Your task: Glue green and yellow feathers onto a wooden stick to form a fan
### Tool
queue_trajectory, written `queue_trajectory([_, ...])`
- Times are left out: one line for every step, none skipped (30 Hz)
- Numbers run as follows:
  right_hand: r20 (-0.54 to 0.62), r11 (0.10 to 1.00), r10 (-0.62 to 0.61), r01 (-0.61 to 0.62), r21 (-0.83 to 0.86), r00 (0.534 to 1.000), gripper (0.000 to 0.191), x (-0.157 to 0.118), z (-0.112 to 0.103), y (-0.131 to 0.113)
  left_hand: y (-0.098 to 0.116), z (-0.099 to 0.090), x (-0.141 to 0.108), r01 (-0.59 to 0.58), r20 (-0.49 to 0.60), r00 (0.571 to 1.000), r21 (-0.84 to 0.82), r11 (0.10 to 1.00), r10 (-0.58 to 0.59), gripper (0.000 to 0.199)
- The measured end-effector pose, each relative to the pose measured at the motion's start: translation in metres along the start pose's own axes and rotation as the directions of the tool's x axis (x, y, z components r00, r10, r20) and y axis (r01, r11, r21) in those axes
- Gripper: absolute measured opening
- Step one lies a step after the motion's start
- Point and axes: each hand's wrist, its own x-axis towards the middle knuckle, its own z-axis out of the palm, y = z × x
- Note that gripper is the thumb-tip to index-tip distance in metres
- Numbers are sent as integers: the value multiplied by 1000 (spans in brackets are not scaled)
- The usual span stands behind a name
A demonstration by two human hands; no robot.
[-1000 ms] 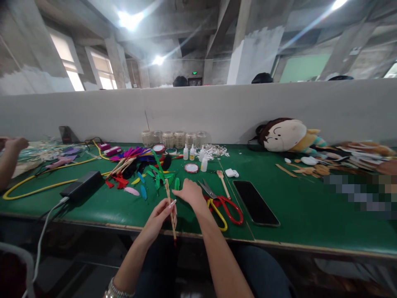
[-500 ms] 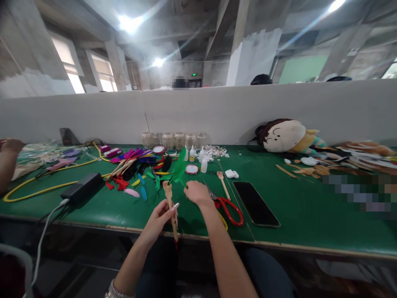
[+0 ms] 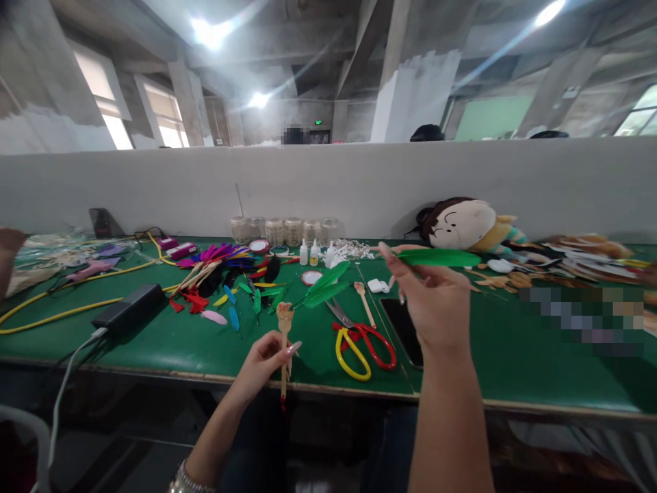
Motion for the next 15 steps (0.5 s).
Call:
queue_trajectory([54, 995, 35, -40, 91, 998, 27, -5, 4, -5, -1, 0, 0, -8, 10, 1000, 18, 1000, 8, 28])
queue_trajectory([117, 989, 62, -76, 123, 991, 26, -11, 10, -10, -2, 0, 0, -12, 15, 1000, 32, 999, 11, 28])
queue_trajectory([171, 987, 72, -95, 131, 983, 25, -17, 16, -15, -3, 0, 0, -14, 15, 1000, 43, 999, 13, 28])
queue_trajectory([237, 987, 53, -87, 137, 970, 25, -23, 22, -19, -3, 0, 0, -16, 9, 1000, 53, 998, 16, 28])
queue_trajectory([298, 985, 32, -81, 152, 954, 24, -28, 28, -24, -3, 1, 0, -19, 3, 1000, 62, 998, 19, 29])
queue_trajectory([356, 984, 25, -86, 157, 934, 24, -33, 33, -27, -3, 1, 0, -22, -1, 1000, 72, 997, 22, 29])
queue_trajectory([413, 981, 14, -92, 170, 911, 23, -37, 39, -30, -3, 2, -1, -24, -3, 1000, 80, 997, 24, 30])
queue_trajectory([449, 975, 8, -105, 193, 894, 21, -40, 43, -32, -3, 3, -1, -26, -3, 1000, 88, 996, 26, 30])
queue_trajectory([489, 970, 10, -127, 207, 872, 20, -43, 47, -33, -2, 3, -1, -29, -2, 1000, 96, 995, 29, 30])
queue_trajectory([521, 965, 14, -149, 218, 853, 19, -45, 50, -33, -2, 3, -1, -32, -1, 999, 103, 994, 32, 30])
queue_trajectory([546, 960, 22, -170, 223, 837, 18, -46, 52, -33, -1, 4, -1, -36, 1, 999, 108, 993, 36, 29])
queue_trajectory([565, 957, 31, -188, 222, 824, 18, -47, 53, -32, -1, 4, -1, -42, 1, 999, 112, 993, 42, 29])
queue_trajectory([578, 955, 40, -201, 218, 815, 18, -48, 54, -31, -1, 4, -1, -46, 0, 999, 115, 992, 47, 29])
queue_trajectory([586, 954, 49, -211, 212, 809, 18, -48, 55, -30, -1, 3, -1, -48, -2, 999, 116, 992, 49, 29])
queue_trajectory([589, 954, 55, -216, 206, 806, 20, -48, 56, -30, -1, 3, -1, -47, -5, 999, 112, 993, 48, 30])
